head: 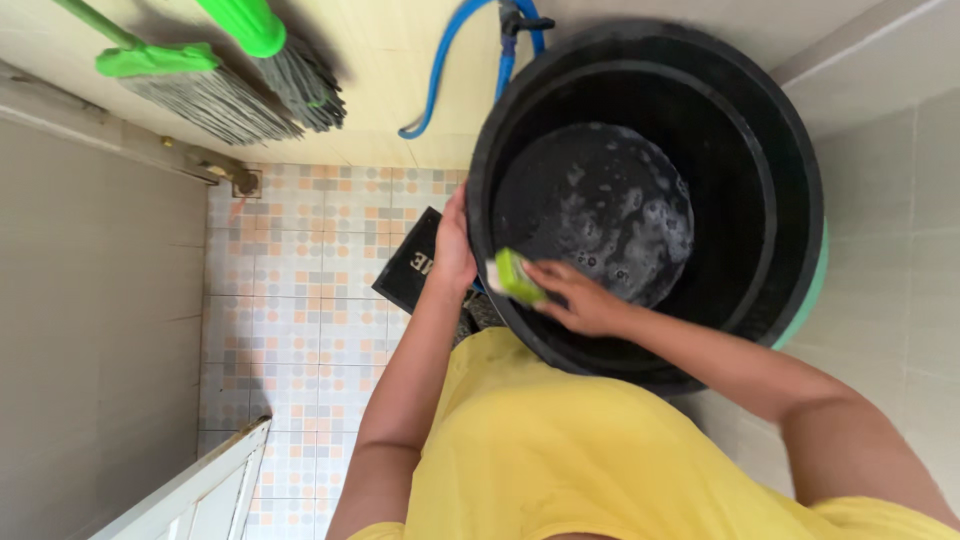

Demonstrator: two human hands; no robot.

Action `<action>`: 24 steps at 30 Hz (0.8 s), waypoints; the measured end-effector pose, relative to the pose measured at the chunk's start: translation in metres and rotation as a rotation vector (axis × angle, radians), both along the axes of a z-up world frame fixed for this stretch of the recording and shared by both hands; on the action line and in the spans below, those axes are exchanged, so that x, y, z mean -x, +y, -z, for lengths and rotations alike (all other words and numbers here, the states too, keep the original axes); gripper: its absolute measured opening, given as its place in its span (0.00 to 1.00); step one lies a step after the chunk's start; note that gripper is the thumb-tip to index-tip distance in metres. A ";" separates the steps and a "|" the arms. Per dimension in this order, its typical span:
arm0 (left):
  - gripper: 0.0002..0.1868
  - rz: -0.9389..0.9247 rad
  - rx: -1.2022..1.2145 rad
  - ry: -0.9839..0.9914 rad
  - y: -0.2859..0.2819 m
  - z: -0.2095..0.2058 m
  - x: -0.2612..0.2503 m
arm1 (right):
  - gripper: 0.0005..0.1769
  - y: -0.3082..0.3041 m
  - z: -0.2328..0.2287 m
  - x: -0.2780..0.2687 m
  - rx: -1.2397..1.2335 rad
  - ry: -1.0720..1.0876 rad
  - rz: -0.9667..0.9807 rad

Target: The person scrubs the interior of a black bucket with a green sponge while it sits in a green basin. They add liquid from a small bottle to the sponge and continue scrubbing the bucket's inner surface and rim.

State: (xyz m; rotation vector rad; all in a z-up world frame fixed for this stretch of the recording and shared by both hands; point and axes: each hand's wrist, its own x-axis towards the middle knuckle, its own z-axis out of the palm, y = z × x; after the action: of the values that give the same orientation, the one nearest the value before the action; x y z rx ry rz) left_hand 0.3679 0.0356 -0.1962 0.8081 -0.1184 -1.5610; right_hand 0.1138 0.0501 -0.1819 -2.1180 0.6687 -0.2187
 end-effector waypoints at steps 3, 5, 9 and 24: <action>0.38 0.032 -0.021 -0.428 0.002 -0.002 0.007 | 0.44 -0.029 0.055 -0.036 0.149 -0.183 0.217; 0.41 0.089 -0.056 -0.654 0.003 -0.004 0.012 | 0.45 -0.055 0.100 -0.045 0.095 -0.138 0.457; 0.43 0.209 -0.182 -1.036 0.011 -0.018 0.005 | 0.47 -0.086 0.165 0.021 -0.002 0.334 0.895; 0.45 0.203 -0.116 -1.034 0.012 -0.023 0.008 | 0.29 -0.094 0.229 0.039 0.295 0.458 0.644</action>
State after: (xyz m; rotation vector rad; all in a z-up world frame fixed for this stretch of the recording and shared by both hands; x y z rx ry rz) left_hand 0.3599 0.0476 -0.1728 1.6711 -0.8826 -1.1928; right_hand 0.0749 -0.0441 -0.4113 -2.1801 1.6763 -0.1870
